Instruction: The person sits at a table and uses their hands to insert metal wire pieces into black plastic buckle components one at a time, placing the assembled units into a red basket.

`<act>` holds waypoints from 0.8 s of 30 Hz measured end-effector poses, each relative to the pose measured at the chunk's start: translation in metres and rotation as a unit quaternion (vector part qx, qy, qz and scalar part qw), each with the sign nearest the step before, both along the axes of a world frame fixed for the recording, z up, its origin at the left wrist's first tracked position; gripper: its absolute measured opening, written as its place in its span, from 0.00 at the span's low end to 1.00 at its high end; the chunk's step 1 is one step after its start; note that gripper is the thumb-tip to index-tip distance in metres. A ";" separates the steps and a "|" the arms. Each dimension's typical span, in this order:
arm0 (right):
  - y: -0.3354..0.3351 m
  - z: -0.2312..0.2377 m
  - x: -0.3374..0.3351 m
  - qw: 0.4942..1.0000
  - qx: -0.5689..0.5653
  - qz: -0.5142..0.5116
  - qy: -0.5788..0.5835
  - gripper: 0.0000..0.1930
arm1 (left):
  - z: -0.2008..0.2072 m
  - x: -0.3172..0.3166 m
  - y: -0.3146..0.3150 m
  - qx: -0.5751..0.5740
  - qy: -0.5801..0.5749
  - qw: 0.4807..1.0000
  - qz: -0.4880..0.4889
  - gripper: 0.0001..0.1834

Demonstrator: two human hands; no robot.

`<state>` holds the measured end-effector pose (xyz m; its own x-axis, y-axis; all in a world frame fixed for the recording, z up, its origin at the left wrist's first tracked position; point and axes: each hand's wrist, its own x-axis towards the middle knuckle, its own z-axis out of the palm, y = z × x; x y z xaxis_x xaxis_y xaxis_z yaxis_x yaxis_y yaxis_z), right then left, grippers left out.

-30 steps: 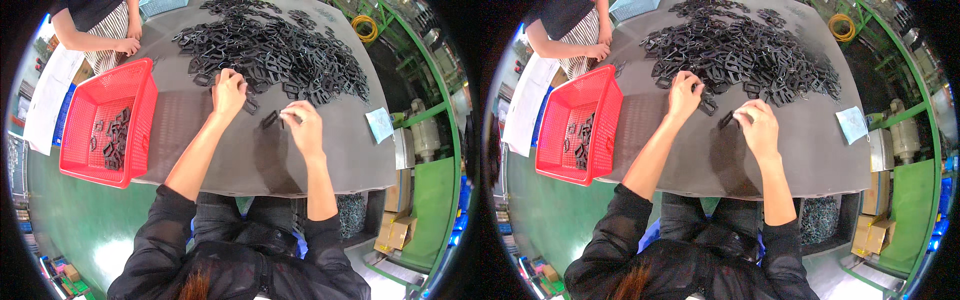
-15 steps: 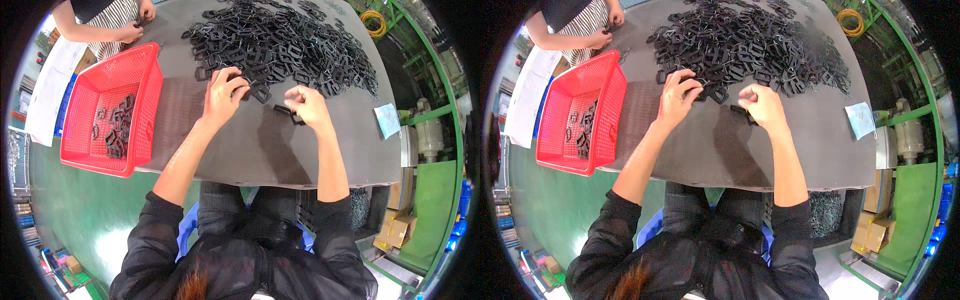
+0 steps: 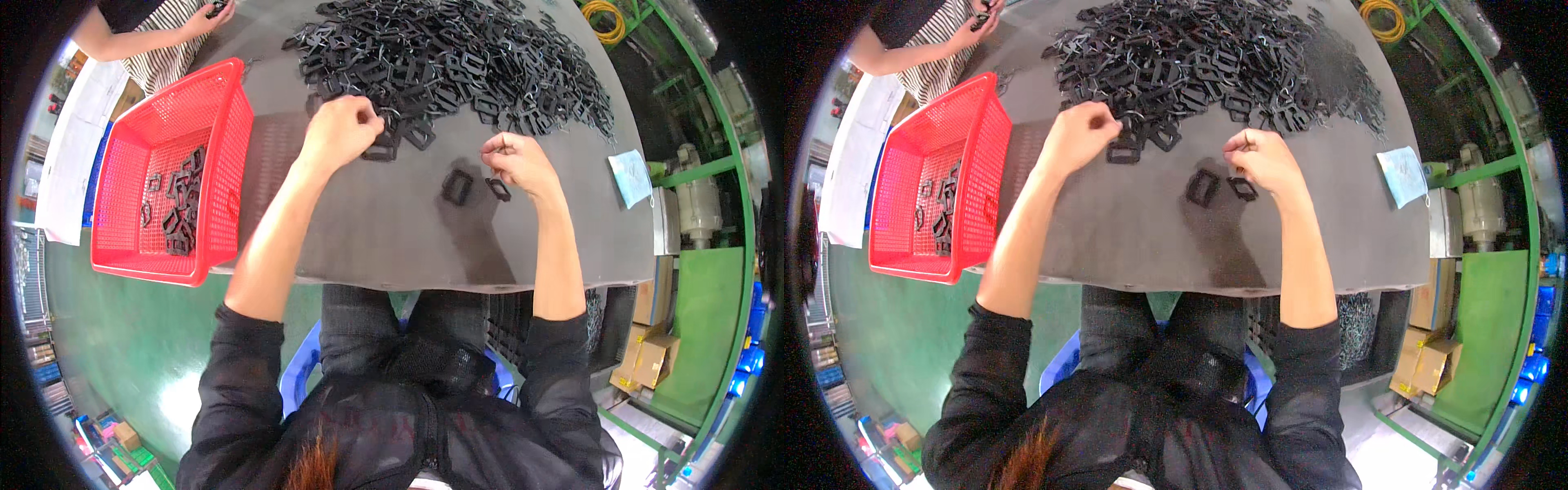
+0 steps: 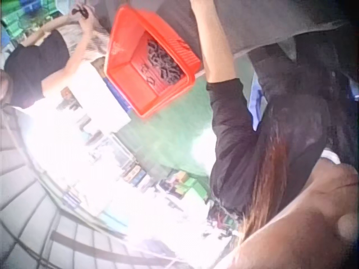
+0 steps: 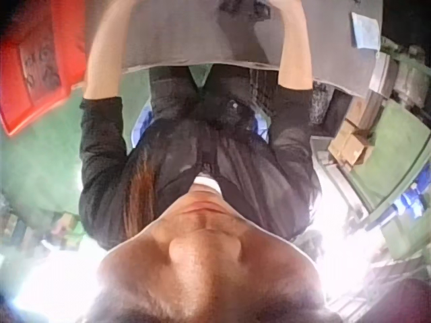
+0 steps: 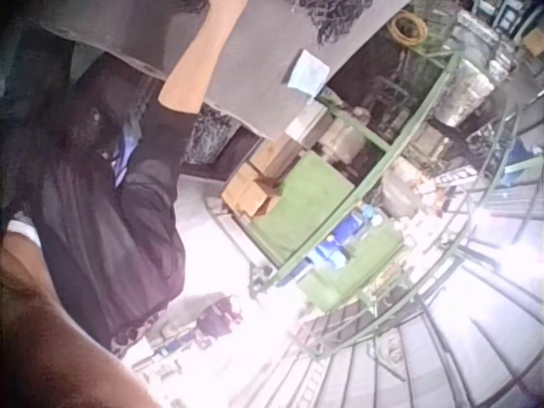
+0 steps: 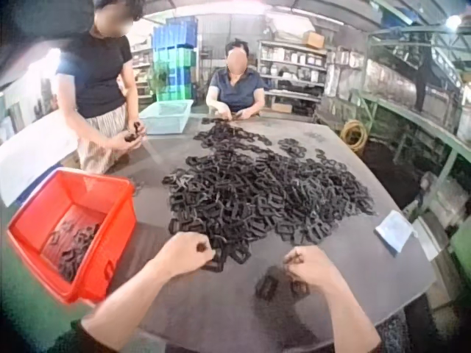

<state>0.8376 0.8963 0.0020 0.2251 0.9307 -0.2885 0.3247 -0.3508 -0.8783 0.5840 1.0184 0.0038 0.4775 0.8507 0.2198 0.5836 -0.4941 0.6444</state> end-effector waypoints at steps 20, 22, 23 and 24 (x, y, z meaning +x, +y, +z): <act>-0.019 -0.003 -0.007 0.942 0.121 0.049 -0.309 0.07 | 0.006 0.028 0.014 0.124 0.040 0.972 -0.198 0.06; 0.004 0.000 -0.021 0.927 0.174 0.027 -0.333 0.08 | 0.002 0.022 0.018 0.094 -0.066 0.982 -0.148 0.05; 0.021 0.000 -0.023 0.916 0.217 0.023 -0.337 0.07 | 0.004 0.019 0.019 0.060 -0.086 0.986 -0.132 0.05; 0.034 -0.005 -0.025 0.905 0.252 0.019 -0.341 0.07 | 0.002 0.018 0.017 0.019 -0.105 0.987 -0.118 0.05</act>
<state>0.8125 0.9298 -0.0031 0.1562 0.9160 0.3696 0.8554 0.0616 -0.5142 0.6021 1.0351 0.0057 0.6016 0.7109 0.3643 0.3053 -0.6261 0.7175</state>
